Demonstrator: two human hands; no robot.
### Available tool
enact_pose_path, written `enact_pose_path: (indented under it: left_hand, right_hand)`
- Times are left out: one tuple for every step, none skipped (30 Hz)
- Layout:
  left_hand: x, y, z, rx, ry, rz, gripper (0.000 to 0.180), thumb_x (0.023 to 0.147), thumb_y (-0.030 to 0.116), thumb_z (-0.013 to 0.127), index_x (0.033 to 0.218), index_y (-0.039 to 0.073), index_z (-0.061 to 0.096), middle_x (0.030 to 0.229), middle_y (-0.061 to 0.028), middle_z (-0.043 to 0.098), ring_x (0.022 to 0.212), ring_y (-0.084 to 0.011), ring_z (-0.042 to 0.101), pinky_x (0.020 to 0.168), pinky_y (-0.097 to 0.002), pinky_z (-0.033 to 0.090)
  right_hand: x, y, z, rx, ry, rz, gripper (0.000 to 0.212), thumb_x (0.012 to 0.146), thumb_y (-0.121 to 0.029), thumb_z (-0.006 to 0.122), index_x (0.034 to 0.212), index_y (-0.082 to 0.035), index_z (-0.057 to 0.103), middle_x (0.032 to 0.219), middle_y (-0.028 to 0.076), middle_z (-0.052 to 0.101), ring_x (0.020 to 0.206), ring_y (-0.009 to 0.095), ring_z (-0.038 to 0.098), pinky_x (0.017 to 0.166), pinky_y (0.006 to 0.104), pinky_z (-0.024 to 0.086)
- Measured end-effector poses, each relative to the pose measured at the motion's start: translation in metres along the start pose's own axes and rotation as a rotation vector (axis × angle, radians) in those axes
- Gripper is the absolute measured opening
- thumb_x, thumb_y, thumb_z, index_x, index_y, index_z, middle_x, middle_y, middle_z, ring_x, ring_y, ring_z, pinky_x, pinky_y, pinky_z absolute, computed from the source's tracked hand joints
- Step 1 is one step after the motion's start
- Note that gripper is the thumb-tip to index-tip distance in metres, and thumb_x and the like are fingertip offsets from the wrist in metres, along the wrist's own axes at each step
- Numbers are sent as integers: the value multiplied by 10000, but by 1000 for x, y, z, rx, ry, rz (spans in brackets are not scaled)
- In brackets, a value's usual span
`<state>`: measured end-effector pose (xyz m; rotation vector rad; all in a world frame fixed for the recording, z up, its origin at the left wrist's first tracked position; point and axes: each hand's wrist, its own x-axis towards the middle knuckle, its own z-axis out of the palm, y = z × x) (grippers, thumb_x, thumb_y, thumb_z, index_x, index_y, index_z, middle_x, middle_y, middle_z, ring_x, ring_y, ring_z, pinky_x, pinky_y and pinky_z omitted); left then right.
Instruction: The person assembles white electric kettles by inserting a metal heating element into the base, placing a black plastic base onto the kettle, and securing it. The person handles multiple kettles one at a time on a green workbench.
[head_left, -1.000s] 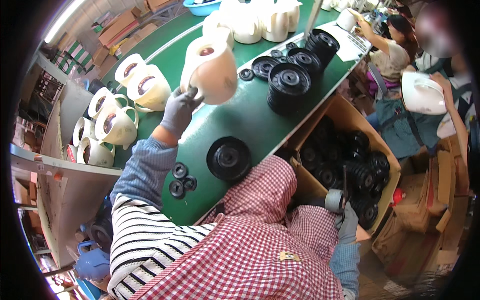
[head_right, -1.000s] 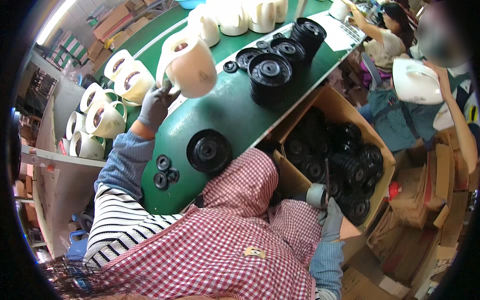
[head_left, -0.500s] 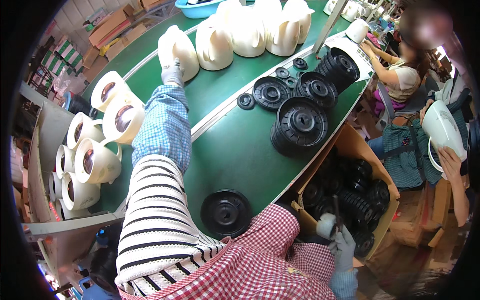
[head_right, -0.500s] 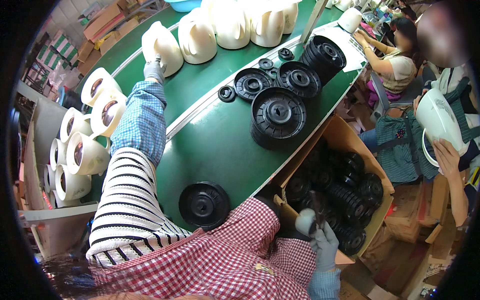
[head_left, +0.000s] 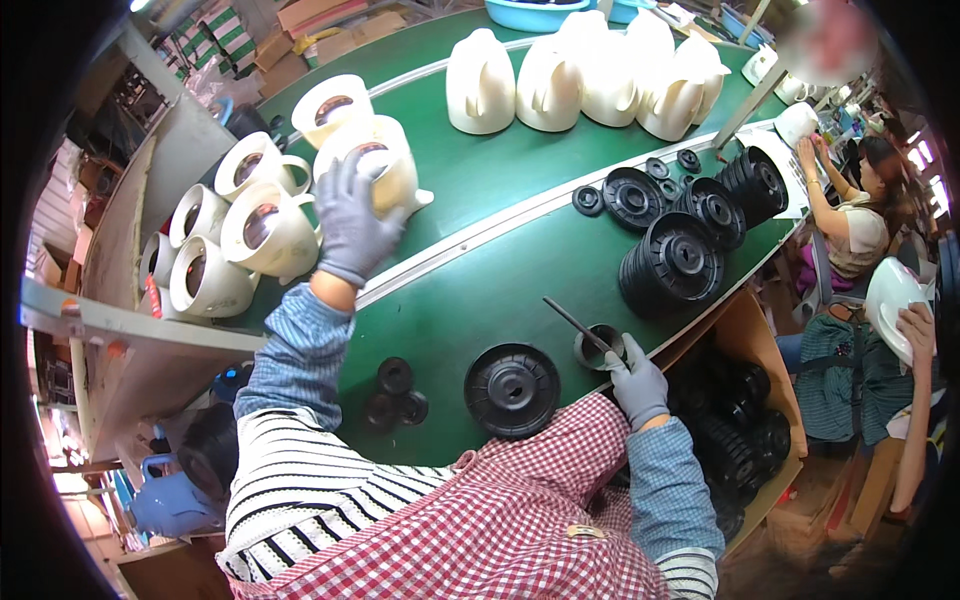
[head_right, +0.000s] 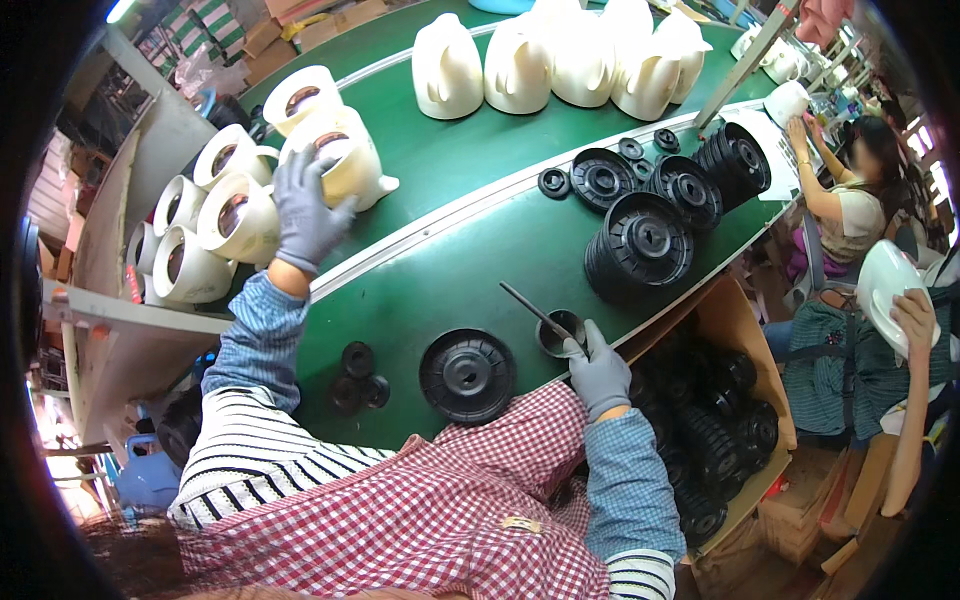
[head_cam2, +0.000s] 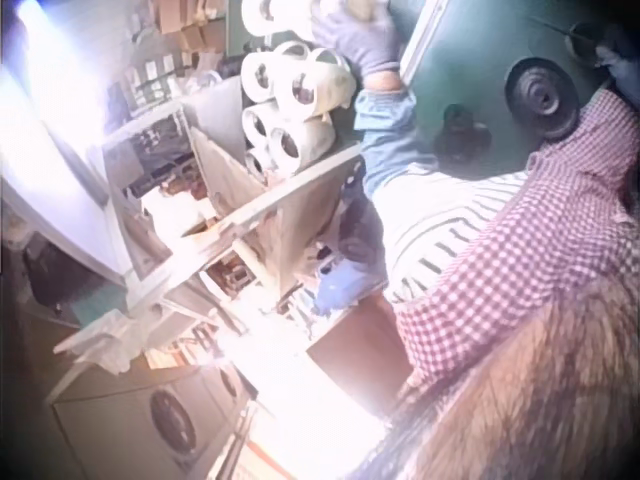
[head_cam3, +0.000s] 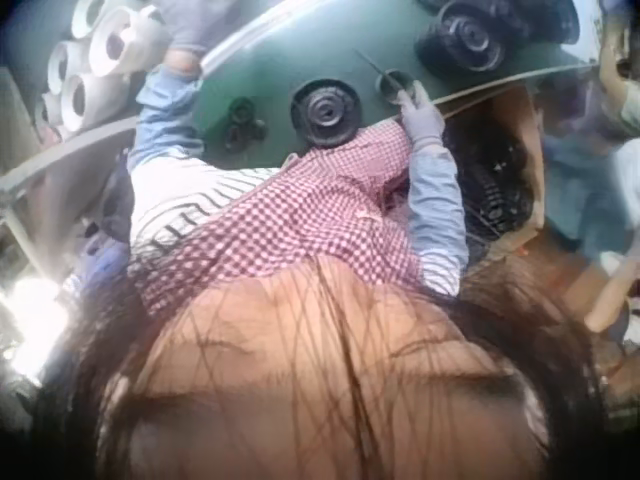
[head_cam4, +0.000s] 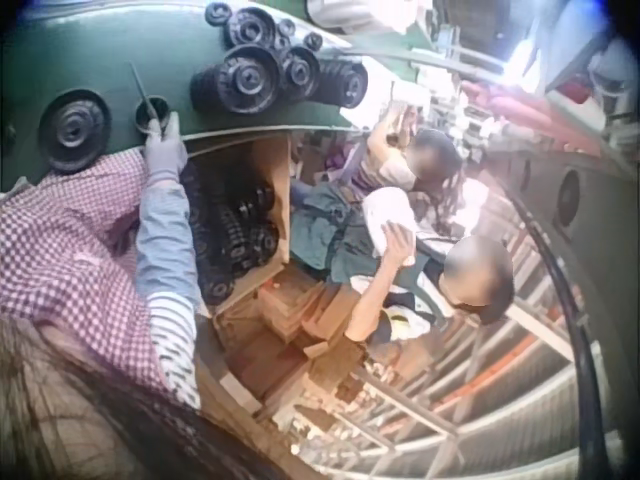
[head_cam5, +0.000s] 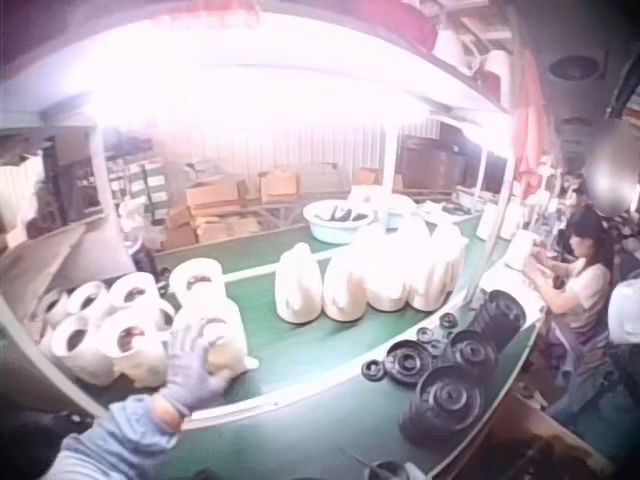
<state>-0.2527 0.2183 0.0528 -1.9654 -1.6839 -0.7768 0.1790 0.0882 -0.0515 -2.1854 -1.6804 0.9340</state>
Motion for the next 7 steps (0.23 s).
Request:
enact_pose_path:
  left_hand:
    - [-8, -26, 8, 82, -77, -104, 625, 657, 293, 859, 1193, 93, 608, 1471, -203, 450, 1396, -462, 355, 1164, -557, 268]
    - [-12, -46, 17, 120, -185, -164, 625, 644, 291, 873, 1176, 86, 617, 1506, -230, 414, 1401, -470, 357, 1161, -540, 306]
    - [-18, -65, 29, 96, -231, -167, 606, 651, 282, 874, 1166, 86, 621, 1529, -224, 397, 1410, -472, 349, 1164, -523, 324]
    - [-18, -79, 40, 68, -274, -165, 588, 657, 273, 875, 1156, 87, 625, 1552, -218, 381, 1419, -475, 341, 1166, -507, 341]
    - [-12, -88, 46, -4, -328, -142, 576, 669, 254, 868, 1165, 91, 625, 1571, -204, 365, 1430, -473, 331, 1170, -484, 354]
    - [-6, -91, 46, -77, -383, -118, 565, 681, 234, 861, 1175, 96, 625, 1590, -189, 349, 1440, -471, 321, 1174, -461, 366]
    - [-7, -91, 46, -80, -406, -107, 575, 704, 198, 834, 1226, 102, 615, 1584, -173, 363, 1448, -459, 316, 1186, -466, 348]
  right_hand:
    - [-4, -8, -7, -179, 17, -52, 673, 908, -473, 656, 1428, -60, 545, 1270, 170, 673, 1173, 366, 617, 1011, 446, 463]
    - [-8, -9, -9, -205, 102, -172, 655, 905, -454, 665, 1415, -57, 557, 1247, 172, 681, 1151, 366, 629, 1002, 445, 472]
    - [-11, -6, -9, -222, 191, -296, 638, 902, -435, 674, 1403, -53, 569, 1225, 175, 690, 1128, 366, 640, 994, 443, 480]
    - [-16, -5, -10, -237, 284, -417, 621, 900, -416, 682, 1390, -50, 581, 1202, 177, 699, 1105, 366, 652, 985, 441, 489]
    - [-26, -15, -18, -54, 229, -388, 558, 890, -349, 695, 1354, -50, 617, 1202, 173, 697, 1124, 349, 645, 982, 440, 490]
    - [-35, -22, -25, 113, 174, -357, 526, 877, -307, 715, 1328, -46, 640, 1253, 171, 679, 1157, 323, 637, 989, 435, 489]
    - [-44, -25, -28, 153, 179, -375, 609, 863, -336, 730, 1393, -72, 588, 1259, 165, 677, 1138, 324, 635, 1025, 443, 454]
